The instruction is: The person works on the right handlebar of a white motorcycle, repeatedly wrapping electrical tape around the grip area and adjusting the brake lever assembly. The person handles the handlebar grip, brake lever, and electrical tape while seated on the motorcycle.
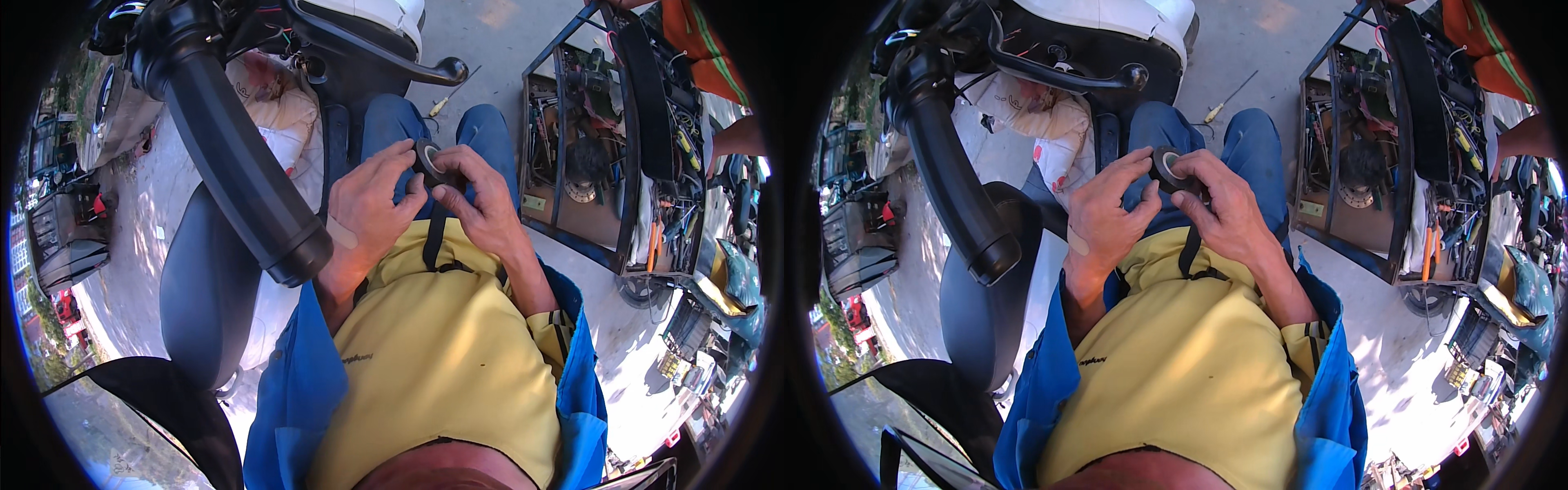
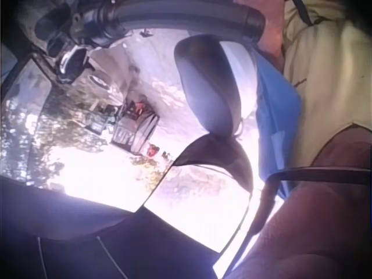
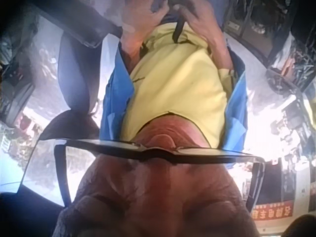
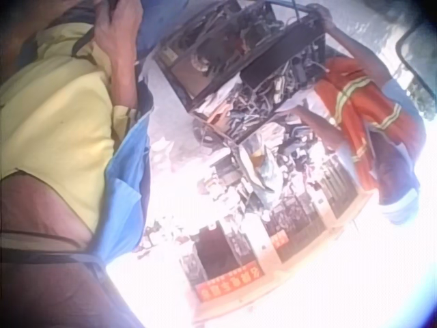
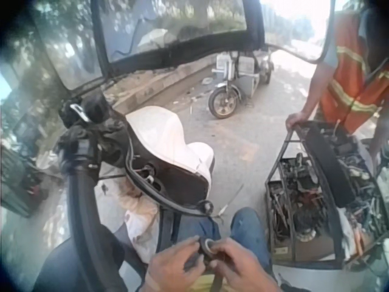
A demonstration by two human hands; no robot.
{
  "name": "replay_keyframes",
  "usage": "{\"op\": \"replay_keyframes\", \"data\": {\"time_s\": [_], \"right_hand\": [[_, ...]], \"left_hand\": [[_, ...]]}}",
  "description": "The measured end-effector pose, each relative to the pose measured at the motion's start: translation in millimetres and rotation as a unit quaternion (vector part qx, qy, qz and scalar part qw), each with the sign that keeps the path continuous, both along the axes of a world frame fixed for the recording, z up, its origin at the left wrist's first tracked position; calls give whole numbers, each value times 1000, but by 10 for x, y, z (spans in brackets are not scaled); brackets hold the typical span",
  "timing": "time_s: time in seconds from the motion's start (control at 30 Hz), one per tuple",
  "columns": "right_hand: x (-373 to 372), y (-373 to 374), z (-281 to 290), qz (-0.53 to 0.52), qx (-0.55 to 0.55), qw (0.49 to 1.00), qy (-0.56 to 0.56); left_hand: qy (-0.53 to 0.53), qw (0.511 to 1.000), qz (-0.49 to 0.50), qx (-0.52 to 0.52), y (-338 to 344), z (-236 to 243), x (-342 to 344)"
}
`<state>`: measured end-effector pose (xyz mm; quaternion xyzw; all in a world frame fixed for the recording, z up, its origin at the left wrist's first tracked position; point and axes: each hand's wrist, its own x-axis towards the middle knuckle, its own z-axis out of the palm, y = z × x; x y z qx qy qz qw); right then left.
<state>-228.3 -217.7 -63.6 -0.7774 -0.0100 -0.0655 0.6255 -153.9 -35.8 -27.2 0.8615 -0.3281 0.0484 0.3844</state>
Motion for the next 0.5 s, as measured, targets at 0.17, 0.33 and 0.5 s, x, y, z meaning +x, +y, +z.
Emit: {"op": "replay_keyframes", "data": {"time_s": [0.17,0.33,0.5], "right_hand": [[-4,-17,-45,2,5,1000,19],[-18,-19,-40,1,13,999,35],[8,-34,5,5,1,1000,30]], "left_hand": [[-19,1000,-12,0,7,-62,14],[23,999,-18,-38,44,-83,63],[45,998,-23,-36,46,-15,60]]}}
